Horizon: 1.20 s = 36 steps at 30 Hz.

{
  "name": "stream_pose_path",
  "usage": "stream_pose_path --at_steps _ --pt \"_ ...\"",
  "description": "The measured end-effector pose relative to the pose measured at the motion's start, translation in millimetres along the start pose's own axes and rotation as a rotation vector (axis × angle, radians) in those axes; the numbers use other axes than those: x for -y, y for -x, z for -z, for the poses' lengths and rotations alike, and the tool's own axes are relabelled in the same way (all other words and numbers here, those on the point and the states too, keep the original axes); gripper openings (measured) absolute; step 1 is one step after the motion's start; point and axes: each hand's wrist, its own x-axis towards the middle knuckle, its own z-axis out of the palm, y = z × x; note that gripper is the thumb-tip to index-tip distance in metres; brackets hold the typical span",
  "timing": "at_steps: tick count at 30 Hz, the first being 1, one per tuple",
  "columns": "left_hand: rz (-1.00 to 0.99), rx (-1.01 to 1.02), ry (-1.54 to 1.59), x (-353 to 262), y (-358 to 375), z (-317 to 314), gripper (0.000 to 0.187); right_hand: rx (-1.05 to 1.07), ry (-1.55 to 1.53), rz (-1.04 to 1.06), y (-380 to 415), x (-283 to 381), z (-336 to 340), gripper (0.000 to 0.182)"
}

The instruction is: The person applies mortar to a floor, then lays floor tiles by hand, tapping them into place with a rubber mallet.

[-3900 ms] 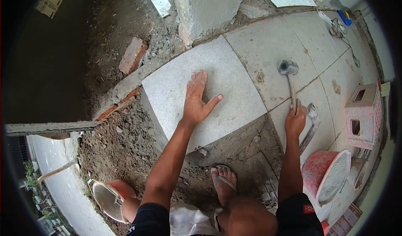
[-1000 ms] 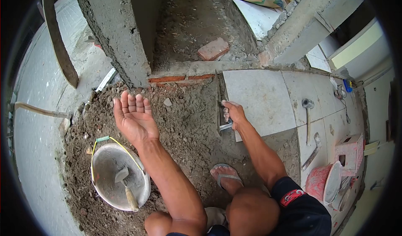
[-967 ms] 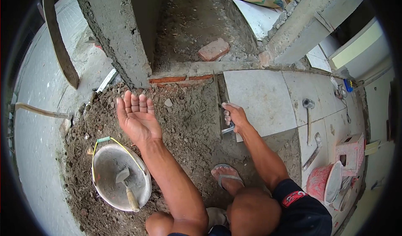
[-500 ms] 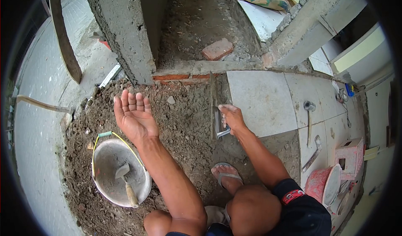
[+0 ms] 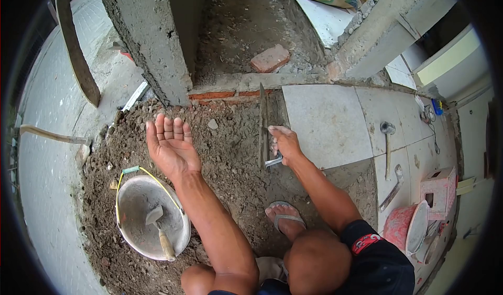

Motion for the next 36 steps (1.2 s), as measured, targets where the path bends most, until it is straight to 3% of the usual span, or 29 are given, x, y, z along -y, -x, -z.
stream_pose_path --at_steps 3,5,9,13,17,23,25,26,36 --pt "-0.025 -0.025 0.006 -7 -3 1 0.043 0.085 0.054 -0.012 -12 -6 11 0.024" --pt "-0.038 -0.011 0.026 -14 -1 2 0.043 -0.075 0.055 0.028 -39 -5 25 0.023" --pt "-0.049 -0.011 0.012 -20 2 3 0.042 0.002 -0.045 0.024 -15 -9 -4 0.026" --pt "-0.057 -0.002 0.025 -23 1 4 0.042 -0.123 -0.019 0.030 -59 -6 17 0.025" --pt "-0.052 -0.014 -0.005 -17 1 2 0.043 -0.028 -0.009 0.063 -18 5 7 0.024" --pt "-0.006 -0.037 -0.022 0 6 -4 0.045 -0.121 -0.012 0.009 -19 -3 8 0.028" --pt "0.019 0.028 -0.005 4 3 -7 0.045 -0.023 -0.029 0.058 -15 -2 6 0.027" --pt "0.016 0.015 -0.001 4 2 -6 0.045 -0.144 -0.025 0.038 -25 2 6 0.028" --pt "-0.043 -0.051 -0.023 -8 -1 0 0.043 -0.087 -0.010 0.076 -33 -3 11 0.026"
